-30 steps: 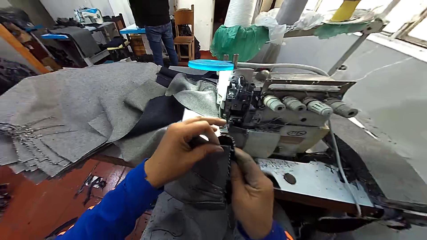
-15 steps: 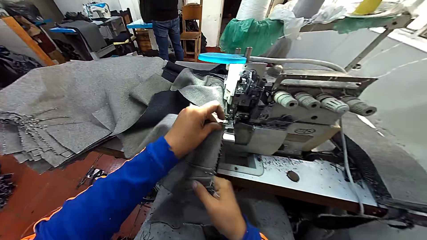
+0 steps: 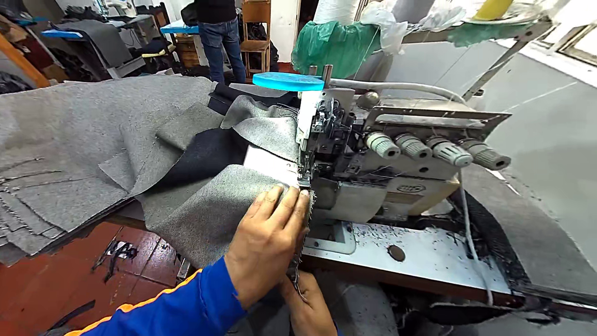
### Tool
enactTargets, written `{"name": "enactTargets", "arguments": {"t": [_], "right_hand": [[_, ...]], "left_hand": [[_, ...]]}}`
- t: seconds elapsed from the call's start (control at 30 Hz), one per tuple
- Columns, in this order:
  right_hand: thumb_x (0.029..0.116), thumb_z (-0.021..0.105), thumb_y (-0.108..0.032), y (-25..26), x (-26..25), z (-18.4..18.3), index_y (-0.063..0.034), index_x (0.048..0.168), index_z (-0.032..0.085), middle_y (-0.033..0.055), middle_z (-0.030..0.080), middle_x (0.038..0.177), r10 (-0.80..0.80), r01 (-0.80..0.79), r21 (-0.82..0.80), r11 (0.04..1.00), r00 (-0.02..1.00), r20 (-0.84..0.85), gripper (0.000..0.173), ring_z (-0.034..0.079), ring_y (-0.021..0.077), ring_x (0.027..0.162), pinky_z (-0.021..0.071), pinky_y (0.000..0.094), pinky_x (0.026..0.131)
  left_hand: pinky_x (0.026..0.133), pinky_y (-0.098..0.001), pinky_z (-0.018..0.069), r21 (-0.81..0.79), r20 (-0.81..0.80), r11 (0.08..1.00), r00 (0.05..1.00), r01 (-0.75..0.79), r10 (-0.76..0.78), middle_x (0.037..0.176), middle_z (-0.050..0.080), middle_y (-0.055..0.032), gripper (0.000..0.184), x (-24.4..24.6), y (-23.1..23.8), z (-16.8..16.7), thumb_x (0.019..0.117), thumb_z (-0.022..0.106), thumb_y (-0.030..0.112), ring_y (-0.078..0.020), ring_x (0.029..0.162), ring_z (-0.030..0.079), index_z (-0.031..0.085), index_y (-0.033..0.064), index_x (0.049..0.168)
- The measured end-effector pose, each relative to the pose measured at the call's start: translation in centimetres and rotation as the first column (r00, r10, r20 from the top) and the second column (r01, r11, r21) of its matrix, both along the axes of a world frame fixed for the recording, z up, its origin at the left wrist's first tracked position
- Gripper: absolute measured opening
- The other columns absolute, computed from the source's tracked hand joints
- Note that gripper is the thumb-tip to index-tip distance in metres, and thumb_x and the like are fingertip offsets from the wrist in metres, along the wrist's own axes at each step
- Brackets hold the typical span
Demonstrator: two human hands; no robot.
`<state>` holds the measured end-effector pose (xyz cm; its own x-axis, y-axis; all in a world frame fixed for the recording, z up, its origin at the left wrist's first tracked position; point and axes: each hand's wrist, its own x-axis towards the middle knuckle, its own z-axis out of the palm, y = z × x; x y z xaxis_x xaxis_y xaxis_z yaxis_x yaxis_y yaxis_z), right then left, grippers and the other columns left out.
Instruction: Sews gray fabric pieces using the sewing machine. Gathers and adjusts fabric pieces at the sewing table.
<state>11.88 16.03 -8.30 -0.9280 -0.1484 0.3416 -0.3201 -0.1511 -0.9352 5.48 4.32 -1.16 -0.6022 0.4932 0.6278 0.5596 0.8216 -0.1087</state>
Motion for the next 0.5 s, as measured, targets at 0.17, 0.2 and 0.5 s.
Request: {"name": "enactTargets", "arguments": {"t": [0.17,0.2,0.5], "right_hand": [[0.1069,0.051,-0.034,0.5,-1.3,1.0,-0.0052,0.093,0.071,-0.0108,0.072,0.086,0.012,-0.012,-0.042,0.999,1.0,-0.004,0.038,0.064,-0.0117,0.088,0.0543,0.0147,0.083],[0.1076,0.05,-0.033,0.6,-1.5,1.3,-0.0062,0.096,0.071,-0.0115,0.073,0.089,0.013,-0.012,-0.051,0.999,1.0,0.005,0.036,0.065,-0.0109,0.09,0.055,0.0158,0.085],[0.1099,0.04,-0.037,3.3,-3.2,3.3,0.0004,0.082,0.065,0.0037,0.064,0.069,-0.031,0.1,0.31,0.946,0.974,-0.223,0.053,0.064,0.0007,0.069,0.0535,0.02,0.066]], "left_hand": [[0.103,-0.0409,0.0542,0.059,0.105,0.998,0.994,0.031,-0.037,0.126,0.071,-0.0144,0.036,-1.3,0.3,1.0,0.1,0.059,0.033,-0.0296,0.122,0.067,0.072,0.0061,0.12],[0.103,-0.0419,0.054,0.093,0.135,0.995,0.989,0.045,-0.057,0.126,0.071,-0.0154,0.035,-1.6,0.3,1.3,0.0991,0.059,0.032,-0.0304,0.123,0.067,0.071,0.0044,0.116],[0.11,-0.0469,0.049,0.172,0.193,0.938,0.924,0.301,-0.331,0.127,0.07,-0.015,0.046,3.1,-1.7,4.3,0.1026,0.055,0.047,-0.0299,0.128,0.063,0.065,0.004,0.115]]}}
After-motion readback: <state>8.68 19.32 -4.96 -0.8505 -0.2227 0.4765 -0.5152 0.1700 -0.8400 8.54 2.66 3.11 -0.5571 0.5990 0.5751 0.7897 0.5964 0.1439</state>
